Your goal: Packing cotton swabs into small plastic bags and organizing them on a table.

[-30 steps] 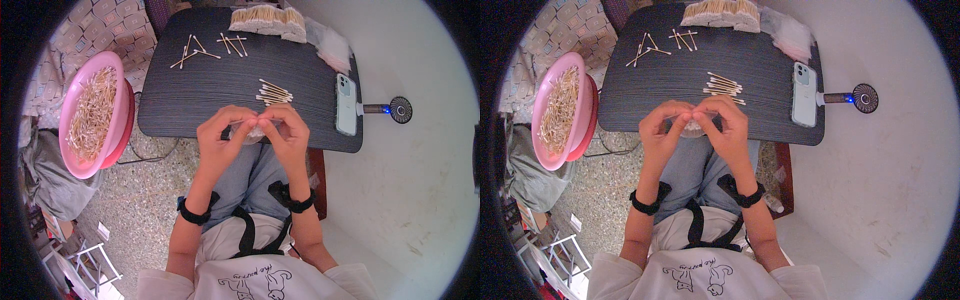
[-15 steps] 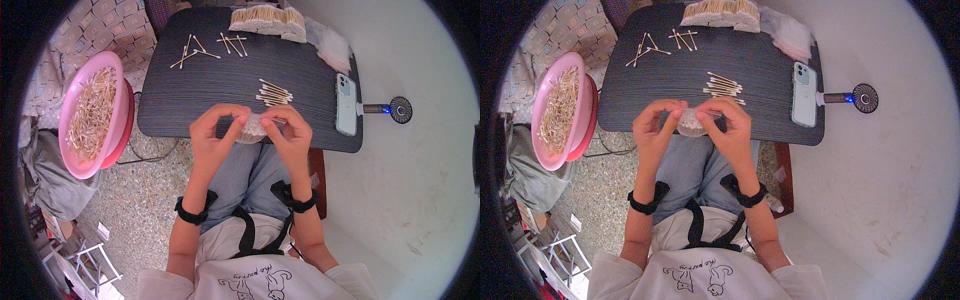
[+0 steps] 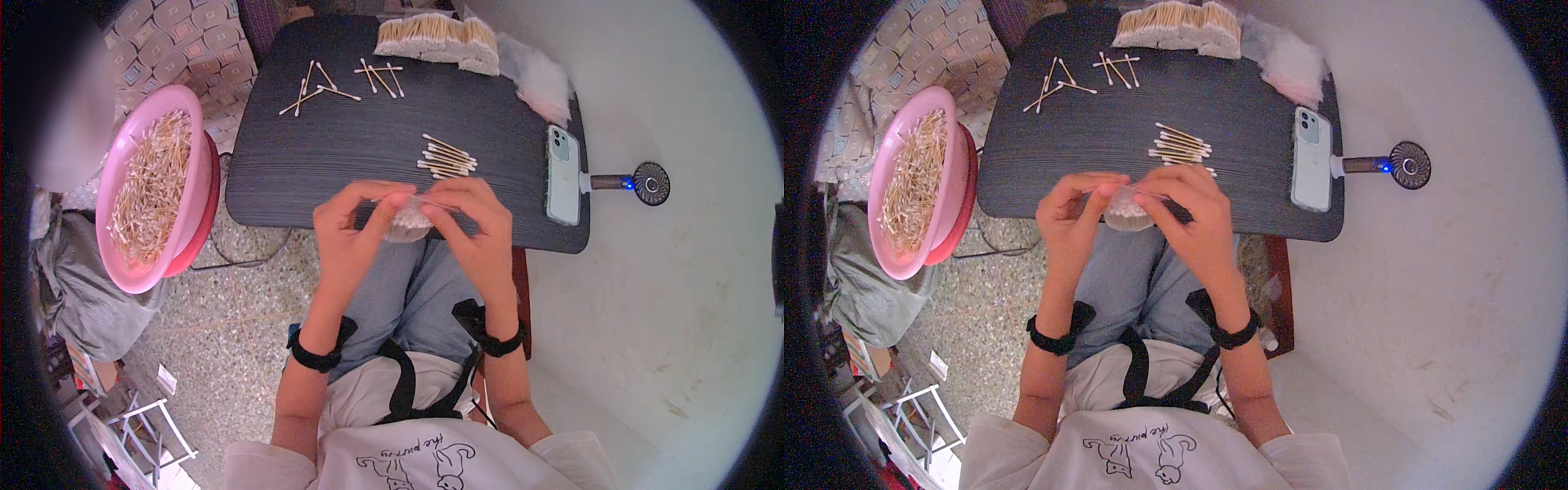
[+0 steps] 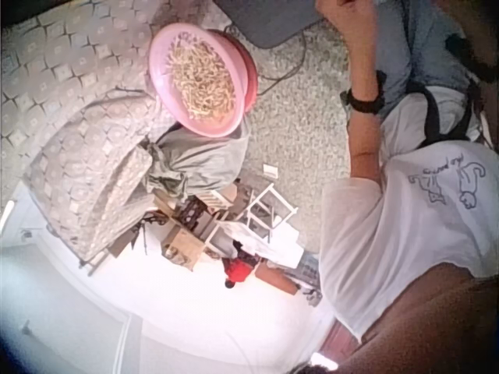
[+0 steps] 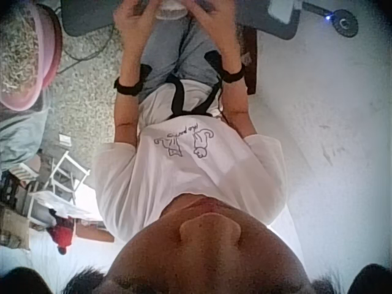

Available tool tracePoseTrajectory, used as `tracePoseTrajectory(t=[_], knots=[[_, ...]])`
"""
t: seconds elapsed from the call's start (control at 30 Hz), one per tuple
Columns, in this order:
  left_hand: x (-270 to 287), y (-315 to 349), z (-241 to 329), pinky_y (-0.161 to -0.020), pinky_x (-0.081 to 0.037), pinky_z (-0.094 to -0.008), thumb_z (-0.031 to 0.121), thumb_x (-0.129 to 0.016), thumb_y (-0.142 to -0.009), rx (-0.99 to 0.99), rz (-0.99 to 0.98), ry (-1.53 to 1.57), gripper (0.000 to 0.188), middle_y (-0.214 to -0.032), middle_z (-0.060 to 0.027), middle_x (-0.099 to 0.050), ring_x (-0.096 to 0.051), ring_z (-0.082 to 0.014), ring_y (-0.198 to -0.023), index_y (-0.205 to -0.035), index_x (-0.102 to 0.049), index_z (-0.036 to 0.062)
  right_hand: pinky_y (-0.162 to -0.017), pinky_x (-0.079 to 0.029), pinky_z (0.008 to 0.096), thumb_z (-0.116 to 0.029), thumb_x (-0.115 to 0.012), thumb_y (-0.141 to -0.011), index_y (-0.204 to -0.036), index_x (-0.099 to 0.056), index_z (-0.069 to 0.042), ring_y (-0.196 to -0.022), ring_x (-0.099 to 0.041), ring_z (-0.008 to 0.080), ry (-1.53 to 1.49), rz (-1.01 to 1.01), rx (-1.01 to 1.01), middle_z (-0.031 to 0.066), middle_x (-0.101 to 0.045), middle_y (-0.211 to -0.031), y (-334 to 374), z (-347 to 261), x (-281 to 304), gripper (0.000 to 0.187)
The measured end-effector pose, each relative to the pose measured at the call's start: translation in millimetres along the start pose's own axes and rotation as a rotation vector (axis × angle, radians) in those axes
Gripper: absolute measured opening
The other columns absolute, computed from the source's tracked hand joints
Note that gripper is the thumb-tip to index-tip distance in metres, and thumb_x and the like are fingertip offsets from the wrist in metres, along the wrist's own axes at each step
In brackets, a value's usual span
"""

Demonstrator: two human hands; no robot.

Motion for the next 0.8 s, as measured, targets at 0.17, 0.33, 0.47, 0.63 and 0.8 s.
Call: tracePoseTrajectory(t=[0.17, 0.33, 0.47, 0.63, 0.8], knots=[[8.0, -5.3, 0.3, -0.094, -0.046, -0.0307, 0.005, -0.064, -0.088, -0.042, 0.160, 0.103, 0.029, -0.115, -0.0141, -0.063, -0.060, -0.0185, -0.107, -0.115, -0.056, -0.0006, -0.061, -0.050, 0.0249, -0.010, -0.063, -0.089, -0.093, -0.062, 0.001, -0.067, -0.062, 0.0157, -0.187, 0.051, -0.345, 0.0084, -0.065, -0.087, -12.0, 15.3, 21.5, 0.012], [20.5, -3.7, -3.6, -0.096, -0.045, -0.0317, 0.002, -0.060, -0.089, -0.076, 0.180, 0.003, 0.031, -0.120, -0.0128, -0.056, -0.058, -0.0213, -0.112, -0.119, -0.053, -0.0014, -0.075, -0.058, 0.0312, -0.010, -0.053, -0.096, -0.102, -0.051, 0.009, -0.083, -0.069, 0.0264, -0.527, 0.066, -0.628, 0.0165, -0.063, -0.088, -45.1, 68.9, 37.1, 0.020], [19.7, 1.7, -6.3, -0.094, -0.046, -0.0310, 0.000, -0.058, -0.090, 0.021, 0.102, 0.050, 0.026, -0.118, -0.0116, -0.056, -0.060, -0.0208, -0.106, -0.115, -0.055, -0.0018, -0.081, -0.058, 0.0339, -0.008, -0.050, -0.096, -0.098, -0.049, 0.014, -0.087, -0.068, 0.0328, -0.563, 0.137, -0.543, 0.0200, -0.061, -0.093, -77.1, 99.5, 41.6, 0.022], [12.2, 7.6, -5.9, -0.089, -0.048, -0.0297, -0.001, -0.056, -0.090, 0.078, 0.031, 0.065, 0.017, -0.107, -0.0099, -0.062, -0.063, -0.0181, -0.100, -0.107, -0.059, -0.0022, -0.094, -0.053, 0.0355, -0.004, -0.048, -0.096, -0.095, -0.050, 0.012, -0.096, -0.065, 0.0312, -0.642, 0.104, -0.624, 0.0146, -0.057, -0.093, -99.9, 131.7, 25.5, 0.016], [4.5, 10.4, 7.2, -0.085, -0.049, -0.0280, 0.000, -0.055, -0.091, 0.077, -0.092, -0.049, 0.013, -0.095, -0.0098, -0.066, -0.064, -0.0154, -0.095, -0.102, -0.062, -0.0020, -0.095, -0.053, 0.0357, 0.000, -0.049, -0.094, -0.105, -0.047, 0.016, -0.098, -0.064, 0.0321, -0.705, 0.133, -0.668, 0.0187, -0.055, -0.101, -105.9, 142.9, 11.6, 0.020]])
Point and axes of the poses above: each hand's wrist, its own y-axis away from the middle knuckle, its own x-axis out of the back of the hand, z = x × y, the point moved 6 cm from there along -y, towards the middle knuckle
